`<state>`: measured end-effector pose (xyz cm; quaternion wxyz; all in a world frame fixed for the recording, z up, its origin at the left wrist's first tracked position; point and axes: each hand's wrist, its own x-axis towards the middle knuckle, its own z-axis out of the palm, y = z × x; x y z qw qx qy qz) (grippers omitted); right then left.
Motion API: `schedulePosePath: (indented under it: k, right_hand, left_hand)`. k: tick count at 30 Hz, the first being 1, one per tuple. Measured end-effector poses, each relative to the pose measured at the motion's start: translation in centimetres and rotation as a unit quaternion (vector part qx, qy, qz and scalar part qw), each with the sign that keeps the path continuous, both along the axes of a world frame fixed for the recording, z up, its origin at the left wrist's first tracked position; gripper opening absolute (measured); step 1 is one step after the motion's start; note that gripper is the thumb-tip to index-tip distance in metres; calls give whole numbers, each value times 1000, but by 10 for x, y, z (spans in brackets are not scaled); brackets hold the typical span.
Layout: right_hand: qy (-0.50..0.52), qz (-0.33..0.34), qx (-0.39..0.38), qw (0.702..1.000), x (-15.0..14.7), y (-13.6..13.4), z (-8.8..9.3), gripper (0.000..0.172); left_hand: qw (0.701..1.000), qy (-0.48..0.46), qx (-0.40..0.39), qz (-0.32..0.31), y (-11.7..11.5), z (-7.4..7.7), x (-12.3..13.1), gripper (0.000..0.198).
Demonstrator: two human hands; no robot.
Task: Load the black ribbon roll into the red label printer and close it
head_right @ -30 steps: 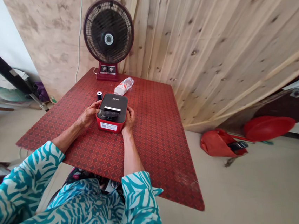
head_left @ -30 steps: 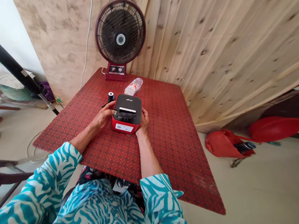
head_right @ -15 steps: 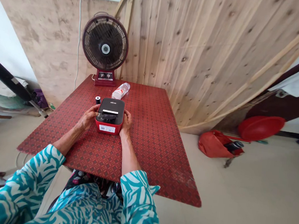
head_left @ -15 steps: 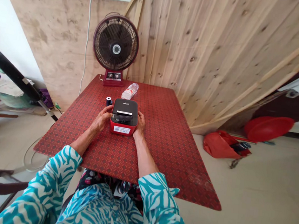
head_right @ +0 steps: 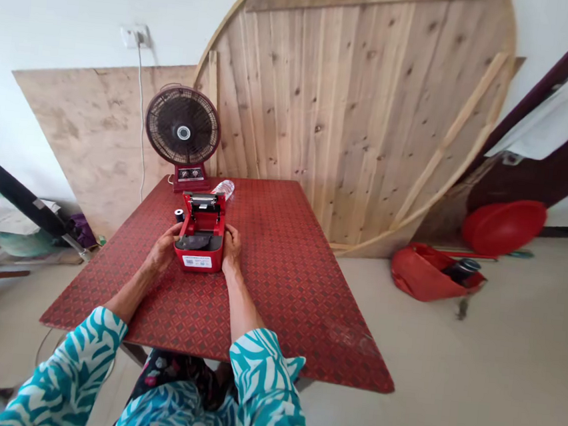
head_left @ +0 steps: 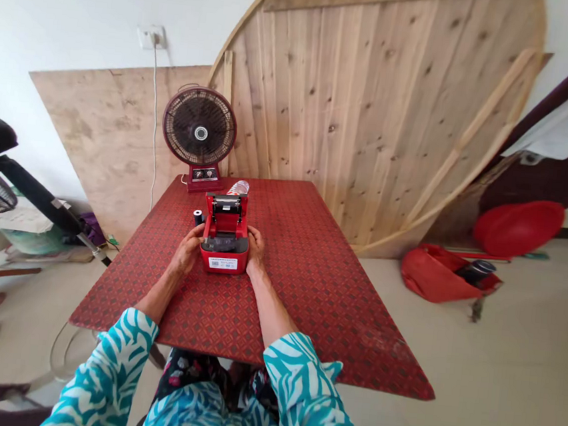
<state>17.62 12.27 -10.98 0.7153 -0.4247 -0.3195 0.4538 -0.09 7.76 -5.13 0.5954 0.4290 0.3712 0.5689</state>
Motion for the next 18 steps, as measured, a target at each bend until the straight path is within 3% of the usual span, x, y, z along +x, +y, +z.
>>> schedulePosePath:
  k: [5,11,18]
  right_hand:
    - [0,4,15,1000,-2,0,2,33]
    - [-15,-5,18,1000,-6,-4,10,32]
    - [-23,-2,6,1000,-7,-5,11,34]
  left_hand:
    - [998,5,32,46,-20,-2,3,59]
    - [988,88,49,118,-52,-10,-6,52]
    - [969,180,37,167,-57,-12,2,45]
